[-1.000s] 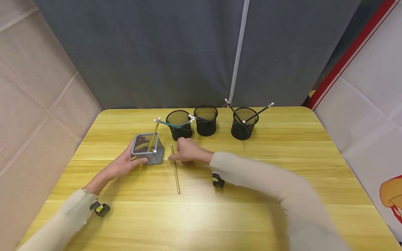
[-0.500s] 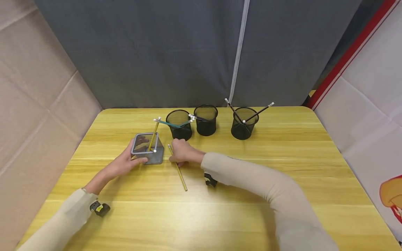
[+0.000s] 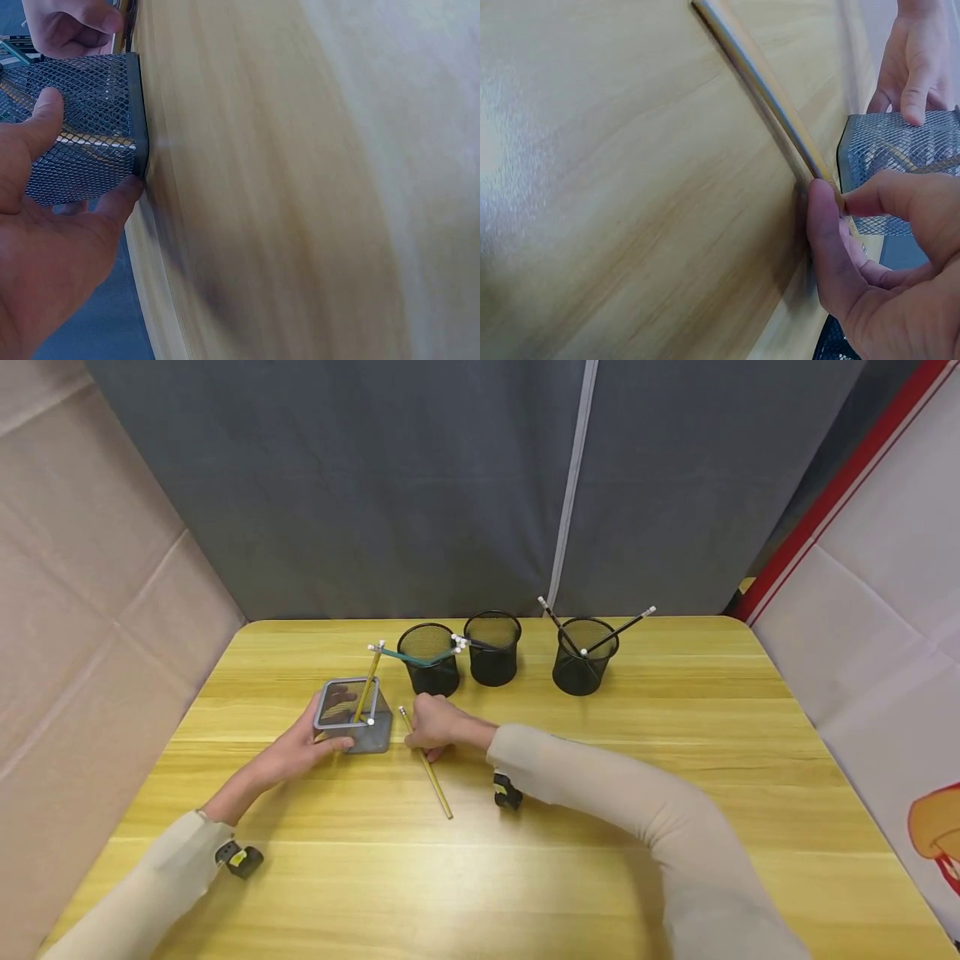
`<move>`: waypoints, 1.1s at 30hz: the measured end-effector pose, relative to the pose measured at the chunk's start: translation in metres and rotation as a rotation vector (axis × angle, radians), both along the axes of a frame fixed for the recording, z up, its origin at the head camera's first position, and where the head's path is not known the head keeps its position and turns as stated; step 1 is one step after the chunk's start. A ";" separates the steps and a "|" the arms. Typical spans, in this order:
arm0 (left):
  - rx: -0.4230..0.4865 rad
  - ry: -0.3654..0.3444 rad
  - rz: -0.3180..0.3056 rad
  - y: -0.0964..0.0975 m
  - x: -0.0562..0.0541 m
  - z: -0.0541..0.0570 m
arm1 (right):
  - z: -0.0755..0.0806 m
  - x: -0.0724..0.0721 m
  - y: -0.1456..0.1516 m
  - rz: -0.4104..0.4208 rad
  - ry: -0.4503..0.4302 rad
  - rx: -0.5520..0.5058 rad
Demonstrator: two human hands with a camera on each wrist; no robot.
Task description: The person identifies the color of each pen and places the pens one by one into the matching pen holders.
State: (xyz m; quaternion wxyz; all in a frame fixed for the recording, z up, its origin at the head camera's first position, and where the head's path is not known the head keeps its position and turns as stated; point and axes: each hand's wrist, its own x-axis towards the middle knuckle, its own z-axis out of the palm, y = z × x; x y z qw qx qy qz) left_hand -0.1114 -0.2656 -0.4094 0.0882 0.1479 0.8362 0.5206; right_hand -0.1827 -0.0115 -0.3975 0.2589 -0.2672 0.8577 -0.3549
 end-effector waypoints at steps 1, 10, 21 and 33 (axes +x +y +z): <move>-0.001 0.001 0.000 0.000 0.000 0.000 | 0.001 0.001 0.000 -0.002 -0.010 -0.006; -0.003 0.012 -0.005 0.001 0.000 0.002 | 0.011 0.006 0.002 -0.025 -0.064 -0.093; 0.011 0.007 -0.009 0.001 -0.001 0.001 | 0.019 0.007 0.010 -0.019 -0.066 -0.138; 0.007 0.004 -0.004 0.000 0.000 0.000 | 0.021 0.007 0.021 -0.005 -0.090 -0.187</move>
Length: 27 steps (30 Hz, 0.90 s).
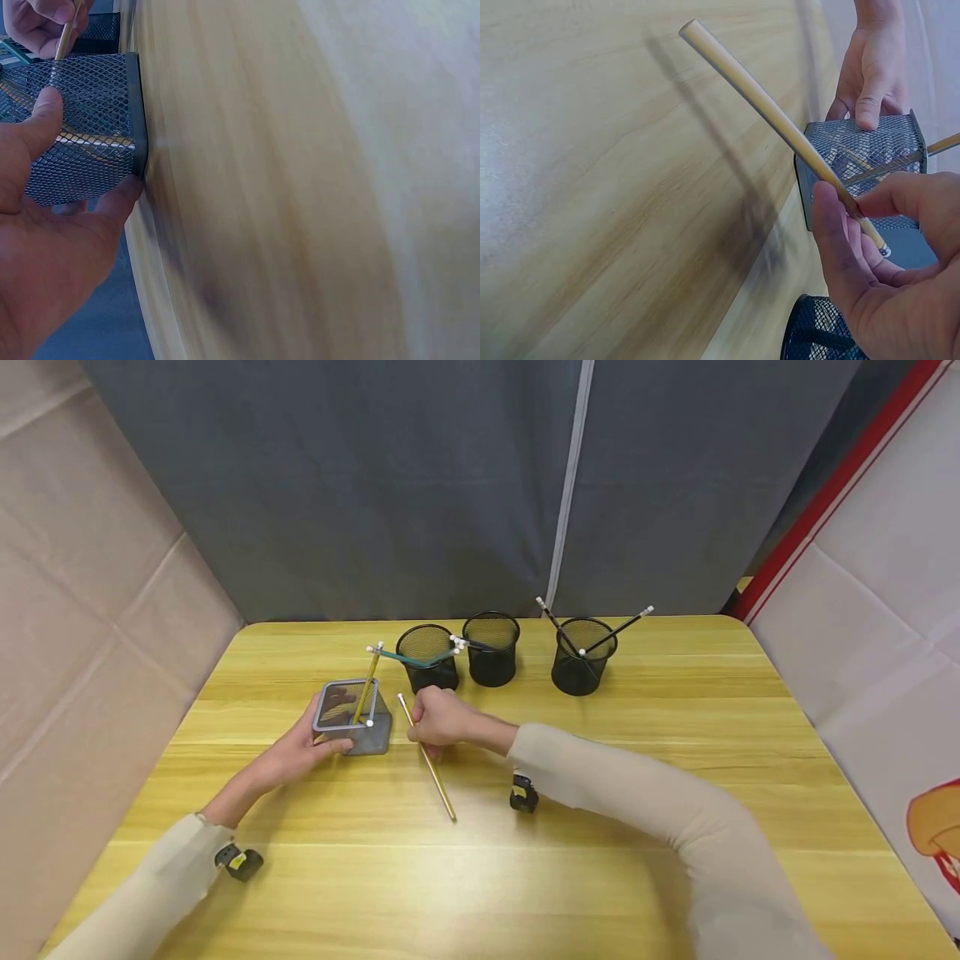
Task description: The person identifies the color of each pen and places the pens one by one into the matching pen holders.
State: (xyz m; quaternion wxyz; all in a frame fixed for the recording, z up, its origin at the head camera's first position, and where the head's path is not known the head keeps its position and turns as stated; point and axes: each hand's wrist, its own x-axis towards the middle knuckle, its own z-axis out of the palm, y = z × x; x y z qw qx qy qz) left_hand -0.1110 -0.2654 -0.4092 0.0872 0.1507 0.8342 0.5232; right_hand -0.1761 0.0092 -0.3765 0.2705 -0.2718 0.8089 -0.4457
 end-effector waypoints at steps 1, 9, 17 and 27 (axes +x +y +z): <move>0.000 0.000 0.000 0.000 0.000 0.000 | 0.000 0.000 0.001 0.002 0.004 -0.003; 0.006 -0.008 0.000 -0.001 0.001 0.000 | -0.001 0.000 0.011 -0.019 -0.012 -0.068; 0.011 -0.006 -0.004 -0.002 0.000 0.000 | 0.001 -0.002 0.017 0.012 0.060 -0.097; -0.008 0.000 0.001 -0.003 0.001 0.000 | 0.012 0.000 0.018 0.069 0.102 -0.200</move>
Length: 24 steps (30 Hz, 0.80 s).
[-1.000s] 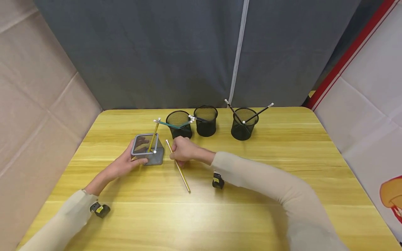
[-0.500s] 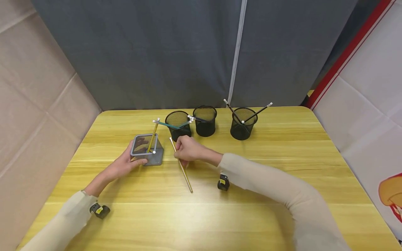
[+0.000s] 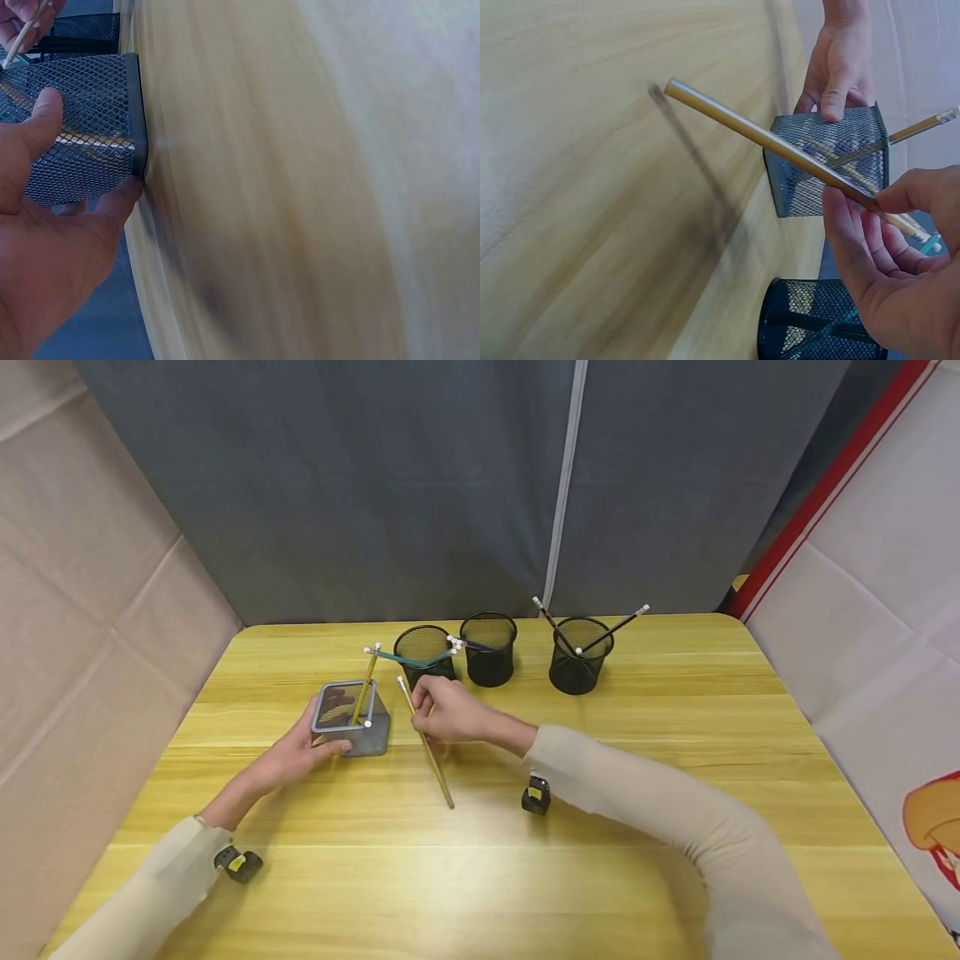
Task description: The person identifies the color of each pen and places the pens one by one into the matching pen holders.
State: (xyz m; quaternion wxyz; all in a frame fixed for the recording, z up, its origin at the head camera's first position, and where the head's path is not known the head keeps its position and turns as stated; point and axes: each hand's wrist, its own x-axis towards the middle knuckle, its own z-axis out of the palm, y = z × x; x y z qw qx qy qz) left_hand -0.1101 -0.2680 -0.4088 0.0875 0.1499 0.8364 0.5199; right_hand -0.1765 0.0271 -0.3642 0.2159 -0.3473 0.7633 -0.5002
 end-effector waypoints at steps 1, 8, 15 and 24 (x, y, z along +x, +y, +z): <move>-0.004 0.003 0.000 0.000 0.000 0.000 | 0.001 0.000 0.000 0.000 -0.007 -0.011; -0.012 0.015 0.004 0.002 0.001 0.002 | 0.008 0.000 -0.002 0.024 0.015 -0.049; -0.002 0.015 0.001 0.000 0.000 -0.001 | 0.013 -0.002 -0.004 0.037 0.057 -0.046; 0.005 0.014 -0.001 0.000 -0.001 -0.002 | 0.020 -0.002 -0.007 0.042 0.082 -0.057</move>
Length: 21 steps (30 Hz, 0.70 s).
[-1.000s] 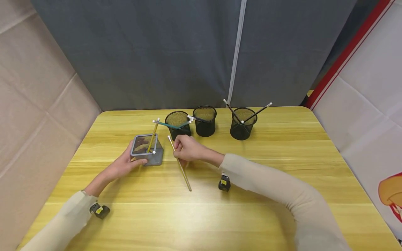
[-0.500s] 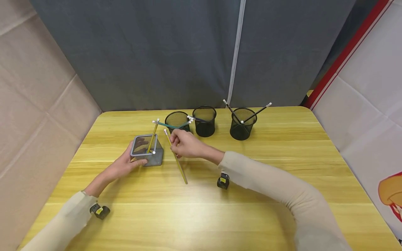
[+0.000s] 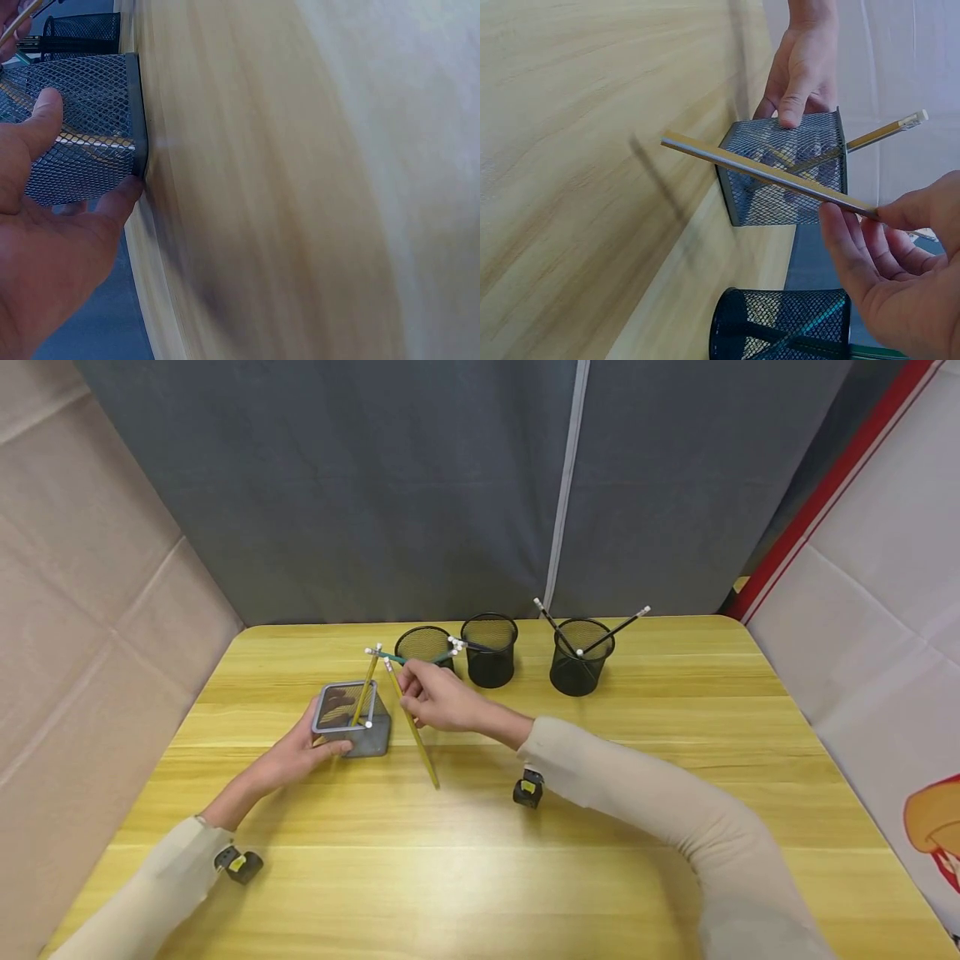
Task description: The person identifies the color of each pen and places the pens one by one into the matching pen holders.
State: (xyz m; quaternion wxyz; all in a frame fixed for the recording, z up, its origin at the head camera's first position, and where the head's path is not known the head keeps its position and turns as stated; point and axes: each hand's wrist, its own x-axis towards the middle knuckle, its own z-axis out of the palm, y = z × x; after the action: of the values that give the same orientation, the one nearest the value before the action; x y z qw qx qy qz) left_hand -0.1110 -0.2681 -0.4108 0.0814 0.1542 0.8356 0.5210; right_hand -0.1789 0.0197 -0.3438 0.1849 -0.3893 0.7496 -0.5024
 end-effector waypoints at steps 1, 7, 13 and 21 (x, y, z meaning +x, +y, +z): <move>0.003 0.000 -0.002 0.000 0.000 0.000 | 0.001 0.000 -0.001 -0.001 0.005 -0.001; 0.010 -0.004 -0.005 0.000 0.000 -0.001 | 0.008 0.000 -0.004 -0.005 0.030 -0.013; 0.013 0.004 -0.008 -0.001 0.000 -0.001 | 0.015 0.000 -0.006 -0.013 0.041 -0.028; 0.011 0.000 -0.003 0.000 0.000 -0.001 | 0.020 -0.001 -0.011 0.001 0.058 -0.049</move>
State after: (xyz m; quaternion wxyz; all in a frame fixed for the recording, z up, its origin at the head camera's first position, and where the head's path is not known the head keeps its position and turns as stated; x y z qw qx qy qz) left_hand -0.1113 -0.2686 -0.4116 0.0813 0.1557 0.8325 0.5255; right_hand -0.1798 0.0088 -0.3237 0.1538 -0.4086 0.7419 -0.5089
